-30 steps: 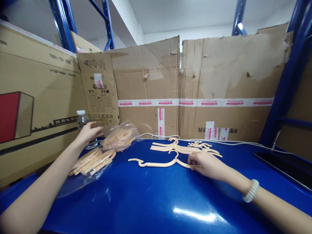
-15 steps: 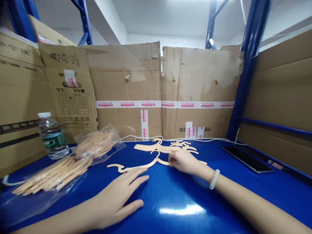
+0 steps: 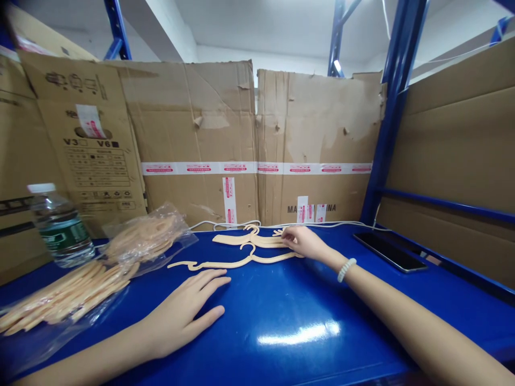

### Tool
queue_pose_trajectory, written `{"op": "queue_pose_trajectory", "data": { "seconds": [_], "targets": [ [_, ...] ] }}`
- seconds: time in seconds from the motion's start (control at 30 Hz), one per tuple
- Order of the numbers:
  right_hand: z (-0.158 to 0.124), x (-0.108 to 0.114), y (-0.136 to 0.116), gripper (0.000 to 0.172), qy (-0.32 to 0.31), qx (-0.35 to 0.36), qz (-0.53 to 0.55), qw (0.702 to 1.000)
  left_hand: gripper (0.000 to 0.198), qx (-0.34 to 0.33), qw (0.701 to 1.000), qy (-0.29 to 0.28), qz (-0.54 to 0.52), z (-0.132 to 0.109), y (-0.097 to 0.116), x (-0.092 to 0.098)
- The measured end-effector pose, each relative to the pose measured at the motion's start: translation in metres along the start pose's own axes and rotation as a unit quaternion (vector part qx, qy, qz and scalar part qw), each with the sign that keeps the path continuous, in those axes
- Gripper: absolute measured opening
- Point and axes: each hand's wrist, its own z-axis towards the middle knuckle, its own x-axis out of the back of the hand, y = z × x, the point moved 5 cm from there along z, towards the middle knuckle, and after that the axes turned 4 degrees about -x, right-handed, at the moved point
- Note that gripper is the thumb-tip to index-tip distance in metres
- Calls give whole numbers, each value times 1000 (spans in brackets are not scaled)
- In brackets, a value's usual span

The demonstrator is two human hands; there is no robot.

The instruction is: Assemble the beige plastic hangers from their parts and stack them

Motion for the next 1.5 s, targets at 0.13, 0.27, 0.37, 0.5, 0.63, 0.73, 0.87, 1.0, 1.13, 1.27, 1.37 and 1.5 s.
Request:
{"op": "queue_pose_trajectory", "data": {
  "seconds": [0.13, 0.27, 0.37, 0.5, 0.63, 0.73, 0.87, 1.0, 1.13, 1.27, 1.37, 1.5],
  "targets": [
    [5, 4, 39, 23, 38, -41, -33, 998, 38, -35, 999, -9, -26, 2, 6, 1],
    [8, -4, 50, 31, 12, -21, -62, 998, 36, -64, 996, -19, -51, 2, 11, 2],
    [11, -12, 42, 38, -21, 19, -71, 997, 35, -71, 995, -17, -63, 2, 13, 4],
    [15, -23, 31, 43, -62, 57, -81, 993, 35, -70, 995, -23, -68, 4, 17, 7],
    [19, -32, 30, 50, -87, 54, -93, 990, 35, -71, 995, -25, -72, 4, 19, 8],
    [19, -35, 30, 53, -89, 46, -95, 990, 35, -71, 995, -24, -73, 4, 20, 8],
    [20, -35, 28, 55, -81, 43, -93, 991, 35, -71, 995, -23, -71, 5, 20, 8],
    [19, -33, 26, 54, -70, 46, -86, 993, 36, -72, 995, -26, -71, 6, 20, 8],
    [19, -30, 25, 51, -46, 45, -70, 995, 35, -70, 994, -29, -75, 5, 19, 8],
    [18, -16, 25, 54, 6, 37, -39, 999, 37, -72, 992, -24, -97, 5, 19, 10],
    [14, 1, 17, 58, 58, 30, -4, 998, 38, -66, 986, -9, -150, 6, 21, 11],
    [3, 14, -12, 50, 85, 7, 245, 966, 33, -4, 968, 34, -249, 8, 12, 9]
  ]
}}
